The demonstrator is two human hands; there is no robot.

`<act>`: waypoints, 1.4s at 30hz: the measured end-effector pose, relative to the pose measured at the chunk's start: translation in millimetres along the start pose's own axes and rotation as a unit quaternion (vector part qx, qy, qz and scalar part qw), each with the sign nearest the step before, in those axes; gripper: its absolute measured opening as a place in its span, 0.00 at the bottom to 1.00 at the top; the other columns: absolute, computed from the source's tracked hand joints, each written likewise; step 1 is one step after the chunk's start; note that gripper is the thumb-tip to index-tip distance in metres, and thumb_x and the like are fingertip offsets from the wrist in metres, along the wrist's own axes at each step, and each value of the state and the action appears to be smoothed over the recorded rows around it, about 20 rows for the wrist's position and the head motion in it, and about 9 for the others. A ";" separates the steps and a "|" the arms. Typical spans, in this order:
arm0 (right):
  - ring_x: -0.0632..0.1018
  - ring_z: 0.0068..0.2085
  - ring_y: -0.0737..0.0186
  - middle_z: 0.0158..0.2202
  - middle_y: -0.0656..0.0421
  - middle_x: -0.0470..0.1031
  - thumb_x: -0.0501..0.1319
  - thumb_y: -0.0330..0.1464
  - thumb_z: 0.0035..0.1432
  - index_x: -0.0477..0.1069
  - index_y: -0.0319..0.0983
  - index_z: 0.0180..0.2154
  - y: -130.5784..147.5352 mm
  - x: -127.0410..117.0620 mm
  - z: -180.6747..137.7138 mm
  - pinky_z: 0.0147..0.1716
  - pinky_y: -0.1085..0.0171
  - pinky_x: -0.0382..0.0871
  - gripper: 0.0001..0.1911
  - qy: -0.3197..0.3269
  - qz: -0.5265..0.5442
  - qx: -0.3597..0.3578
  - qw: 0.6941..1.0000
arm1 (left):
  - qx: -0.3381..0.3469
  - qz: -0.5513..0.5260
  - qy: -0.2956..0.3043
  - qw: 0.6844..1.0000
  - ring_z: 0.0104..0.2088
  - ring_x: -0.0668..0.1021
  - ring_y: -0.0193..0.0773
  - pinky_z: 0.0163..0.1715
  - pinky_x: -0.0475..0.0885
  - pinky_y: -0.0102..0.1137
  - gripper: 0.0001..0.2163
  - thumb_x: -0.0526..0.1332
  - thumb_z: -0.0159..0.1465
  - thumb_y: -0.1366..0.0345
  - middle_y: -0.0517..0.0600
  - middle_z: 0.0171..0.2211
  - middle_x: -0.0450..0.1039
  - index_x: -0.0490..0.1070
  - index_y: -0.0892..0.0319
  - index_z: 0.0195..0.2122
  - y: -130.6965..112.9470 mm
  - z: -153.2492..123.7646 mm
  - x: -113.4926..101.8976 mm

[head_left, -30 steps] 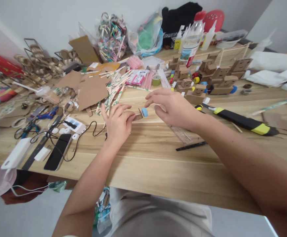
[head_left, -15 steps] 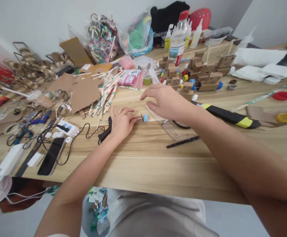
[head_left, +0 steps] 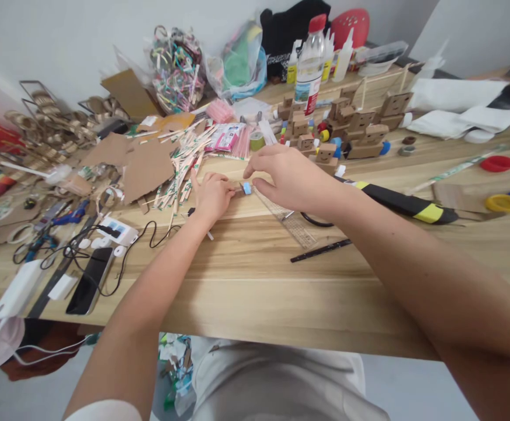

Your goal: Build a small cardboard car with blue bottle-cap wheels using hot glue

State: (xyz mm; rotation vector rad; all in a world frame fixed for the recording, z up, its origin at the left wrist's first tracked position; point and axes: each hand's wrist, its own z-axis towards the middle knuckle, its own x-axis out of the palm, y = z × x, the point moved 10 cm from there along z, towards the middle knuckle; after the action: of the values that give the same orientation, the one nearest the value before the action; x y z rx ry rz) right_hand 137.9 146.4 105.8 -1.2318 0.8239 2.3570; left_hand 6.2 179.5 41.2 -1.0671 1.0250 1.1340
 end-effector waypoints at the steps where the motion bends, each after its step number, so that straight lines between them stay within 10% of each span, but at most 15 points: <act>1: 0.79 0.54 0.44 0.48 0.48 0.82 0.55 0.25 0.63 0.81 0.38 0.46 -0.3 -0.1 0.0 0.56 0.48 0.69 0.18 0.000 0.001 0.000 1.000 | 0.000 0.002 0.003 1.000 0.62 0.75 0.55 0.74 0.42 0.66 0.10 0.64 0.67 0.66 0.50 0.54 0.82 0.85 0.47 0.35 0.3 -1.1 0.9; 9: 0.79 0.53 0.44 0.48 0.49 0.82 0.55 0.26 0.63 0.82 0.39 0.45 -4.6 3.0 -0.7 0.55 0.46 0.71 0.17 0.001 -0.002 -0.006 1.000 | 0.034 -0.041 -0.054 0.997 0.59 0.78 0.57 0.72 0.48 0.67 0.09 0.65 0.66 0.67 0.53 0.50 0.84 0.85 0.48 0.36 -0.8 -14.2 -8.6; 18: 0.80 0.56 0.38 0.51 0.44 0.82 0.57 0.27 0.63 0.80 0.38 0.52 -21.0 29.8 -1.6 0.55 0.44 0.72 0.20 0.058 -0.051 0.030 0.997 | -0.058 -0.070 -0.157 0.983 0.62 0.77 0.55 0.73 0.46 0.65 0.10 0.62 0.68 0.63 0.50 0.54 0.84 0.84 0.44 0.41 53.1 -44.5 -48.8; 29: 0.81 0.55 0.40 0.53 0.46 0.83 0.63 0.35 0.60 0.76 0.39 0.57 -55.2 71.4 -2.6 0.54 0.45 0.75 0.24 0.046 -0.008 0.066 0.997 | -0.022 -0.065 -0.065 0.996 0.64 0.75 0.58 0.74 0.48 0.64 0.22 0.72 0.60 0.63 0.57 0.58 0.81 0.77 0.51 0.57 36.0 -39.5 -10.4; 42: 0.81 0.53 0.42 0.51 0.48 0.83 0.61 0.28 0.53 0.76 0.40 0.53 -48.3 88.8 2.2 0.54 0.46 0.73 0.24 0.067 0.006 0.028 0.997 | 0.039 -0.075 -0.049 0.995 0.62 0.75 0.59 0.74 0.46 0.67 0.15 0.68 0.62 0.66 0.54 0.53 0.83 0.80 0.47 0.50 21.8 -33.6 0.9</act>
State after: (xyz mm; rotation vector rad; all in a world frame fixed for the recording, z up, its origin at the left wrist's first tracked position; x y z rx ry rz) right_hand 113.6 188.6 17.1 -1.3767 0.9361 2.2644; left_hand -17.9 149.0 31.4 -0.9996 0.8884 1.0068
